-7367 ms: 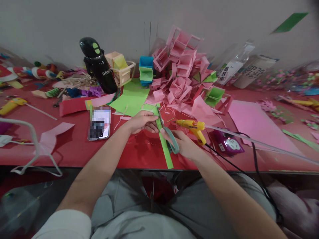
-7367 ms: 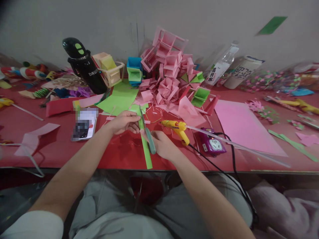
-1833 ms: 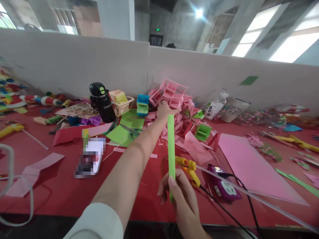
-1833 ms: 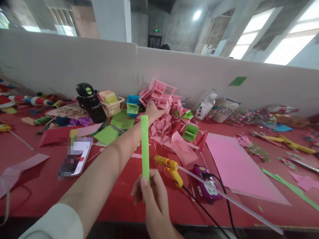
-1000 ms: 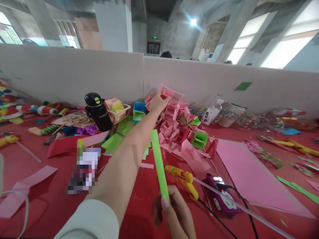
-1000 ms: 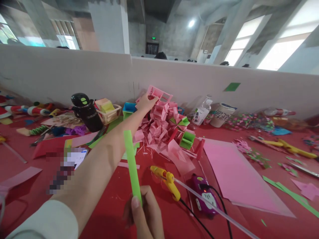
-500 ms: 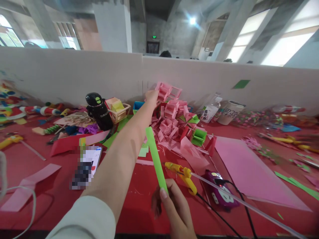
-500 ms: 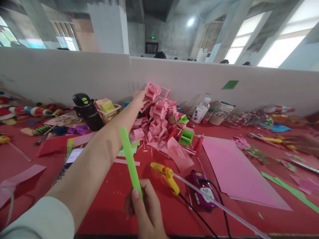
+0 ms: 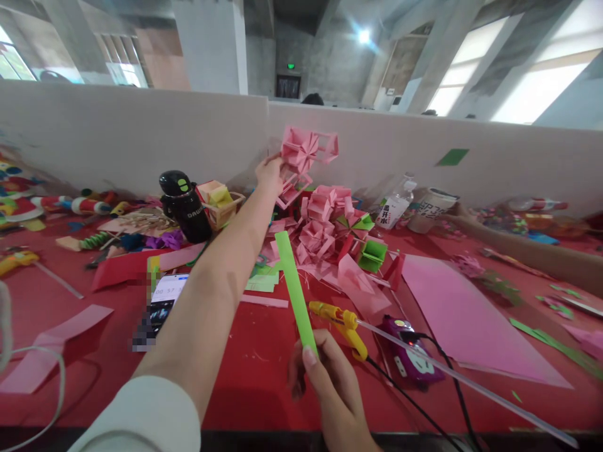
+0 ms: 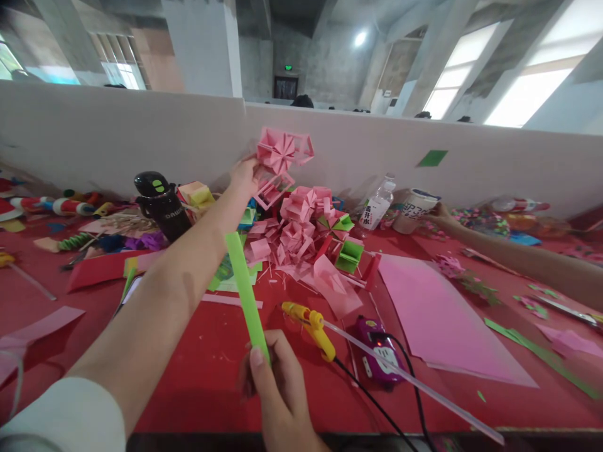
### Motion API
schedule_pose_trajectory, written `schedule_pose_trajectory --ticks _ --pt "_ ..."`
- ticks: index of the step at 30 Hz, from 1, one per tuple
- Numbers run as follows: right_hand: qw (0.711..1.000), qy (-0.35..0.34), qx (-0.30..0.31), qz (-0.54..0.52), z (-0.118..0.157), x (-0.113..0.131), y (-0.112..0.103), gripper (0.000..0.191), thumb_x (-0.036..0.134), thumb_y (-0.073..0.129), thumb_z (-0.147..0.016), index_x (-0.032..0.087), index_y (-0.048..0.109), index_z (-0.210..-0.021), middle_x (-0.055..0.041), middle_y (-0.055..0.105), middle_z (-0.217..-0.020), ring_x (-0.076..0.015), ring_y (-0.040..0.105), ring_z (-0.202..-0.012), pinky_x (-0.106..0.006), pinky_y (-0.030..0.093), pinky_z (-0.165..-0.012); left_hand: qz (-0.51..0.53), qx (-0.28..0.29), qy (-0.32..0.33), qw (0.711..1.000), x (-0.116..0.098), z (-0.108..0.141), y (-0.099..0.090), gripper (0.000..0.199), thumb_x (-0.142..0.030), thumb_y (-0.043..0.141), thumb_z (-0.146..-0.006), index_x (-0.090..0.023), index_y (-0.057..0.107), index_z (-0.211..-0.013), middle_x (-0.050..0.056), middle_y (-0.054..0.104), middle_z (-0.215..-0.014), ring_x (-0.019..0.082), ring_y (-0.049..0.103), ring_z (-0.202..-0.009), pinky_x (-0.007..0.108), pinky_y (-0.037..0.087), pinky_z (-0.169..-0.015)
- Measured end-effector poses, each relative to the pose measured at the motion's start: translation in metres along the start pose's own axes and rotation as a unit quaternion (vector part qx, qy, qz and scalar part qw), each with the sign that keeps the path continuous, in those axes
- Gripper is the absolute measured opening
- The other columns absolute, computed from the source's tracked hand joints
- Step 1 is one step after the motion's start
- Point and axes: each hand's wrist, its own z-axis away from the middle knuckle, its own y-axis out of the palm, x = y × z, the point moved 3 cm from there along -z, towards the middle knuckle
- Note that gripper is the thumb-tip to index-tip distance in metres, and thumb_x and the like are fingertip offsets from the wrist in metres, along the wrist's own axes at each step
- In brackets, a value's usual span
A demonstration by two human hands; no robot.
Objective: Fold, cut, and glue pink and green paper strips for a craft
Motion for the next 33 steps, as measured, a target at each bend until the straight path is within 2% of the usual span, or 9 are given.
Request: schedule_pose_trajectory --ticks 6,9,12,16,21,23,27,30,33 --pt "0.986 -0.06 -0.007 0.155 -0.003 0.018 -0.013 0.027 0.044 0.053 -0.1 0.019 0.063 -0.093 0.0016 0.055 -0.065 -0.0114 0.047 -0.056 -0.024 0.036 -0.052 -0.034 0.06 0.077 0.995 -0.062 0.052 -0.091 0.008 -0.008 0.068 -0.078 -0.015 0.069 -0.081 0.005 0.074 -0.086 0.02 0.074 -0.096 0.034 0.059 -0.092" --pt "0.955 -0.03 0.089 0.281 -0.004 0.031 -0.018 0.027 0.04 0.056 -0.098 0.018 0.068 -0.086 0.003 0.049 -0.061 -0.0107 0.039 -0.053 -0.025 0.029 -0.049 -0.2 0.068 0.088 0.974 -0.084 0.093 -0.139 0.006 -0.011 0.073 -0.07 -0.017 0.071 -0.072 0.004 0.07 -0.069 0.022 0.073 -0.079 0.039 0.061 -0.084" --pt "0.92 0.011 0.201 0.335 -0.006 0.031 -0.016 0.029 0.037 0.058 -0.097 0.019 0.07 -0.078 0.0009 0.058 -0.066 -0.0125 0.047 -0.06 -0.025 0.035 -0.054 -0.36 0.119 0.097 0.92 -0.092 0.129 -0.168 0.01 -0.014 0.078 -0.063 -0.021 0.074 -0.069 0.004 0.072 -0.073 0.025 0.073 -0.087 0.041 0.059 -0.09" --pt "0.907 0.032 0.215 0.36 -0.017 0.007 -0.01 0.028 0.036 0.058 -0.095 0.019 0.072 -0.077 -0.0004 0.066 -0.071 -0.0148 0.056 -0.066 -0.026 0.042 -0.06 -0.388 0.124 0.047 0.912 -0.069 0.157 -0.186 0.009 -0.01 0.073 -0.068 -0.018 0.069 -0.066 0.007 0.073 -0.082 0.03 0.07 -0.102 0.041 0.054 -0.095" --pt "0.903 0.053 0.214 0.369 -0.031 -0.027 -0.006 0.021 0.037 0.061 -0.092 0.019 0.071 -0.085 -0.0019 0.072 -0.08 -0.0166 0.064 -0.071 -0.028 0.047 -0.065 -0.398 0.139 0.011 0.907 -0.027 0.169 -0.183 0.017 -0.004 0.073 -0.068 -0.019 0.065 -0.066 0.009 0.068 -0.077 0.034 0.065 -0.112 0.041 0.046 -0.102" --pt "0.893 0.035 0.204 0.399 -0.035 -0.032 -0.007 0.02 0.036 0.062 -0.091 0.019 0.071 -0.087 -0.0026 0.073 -0.081 -0.0168 0.064 -0.073 -0.028 0.047 -0.067 -0.403 0.144 0.031 0.903 -0.028 0.178 -0.179 0.015 -0.007 0.073 -0.07 -0.019 0.065 -0.068 0.008 0.066 -0.076 0.033 0.064 -0.112 0.041 0.044 -0.104" --pt "0.856 -0.017 0.176 0.485 -0.041 -0.031 -0.01 0.019 0.037 0.069 -0.088 0.019 0.071 -0.093 -0.0054 0.073 -0.09 -0.0188 0.065 -0.08 -0.03 0.047 -0.072 -0.448 0.159 0.112 0.873 -0.064 0.224 -0.182 0.002 -0.021 0.07 -0.08 -0.023 0.07 -0.079 0.003 0.068 -0.082 0.029 0.064 -0.109 0.04 0.046 -0.101" --pt "0.843 -0.025 0.177 0.507 -0.044 -0.032 -0.011 0.018 0.037 0.067 -0.09 0.02 0.072 -0.091 -0.0056 0.073 -0.09 -0.019 0.065 -0.079 -0.03 0.047 -0.072 -0.5 0.184 0.121 0.838 -0.078 0.27 -0.207 0.011 -0.032 0.062 -0.087 -0.028 0.072 -0.088 0.002 0.072 -0.088 0.025 0.067 -0.099 0.037 0.051 -0.092" --pt "0.839 -0.028 0.178 0.514 -0.046 -0.034 -0.011 0.017 0.033 0.061 -0.094 0.021 0.072 -0.089 -0.0046 0.074 -0.088 -0.0191 0.066 -0.077 -0.03 0.047 -0.071 -0.548 0.249 0.09 0.793 -0.059 0.304 -0.243 0.018 -0.034 0.057 -0.09 -0.033 0.073 -0.095 0.003 0.074 -0.101 0.025 0.067 -0.099 0.04 0.053 -0.092"
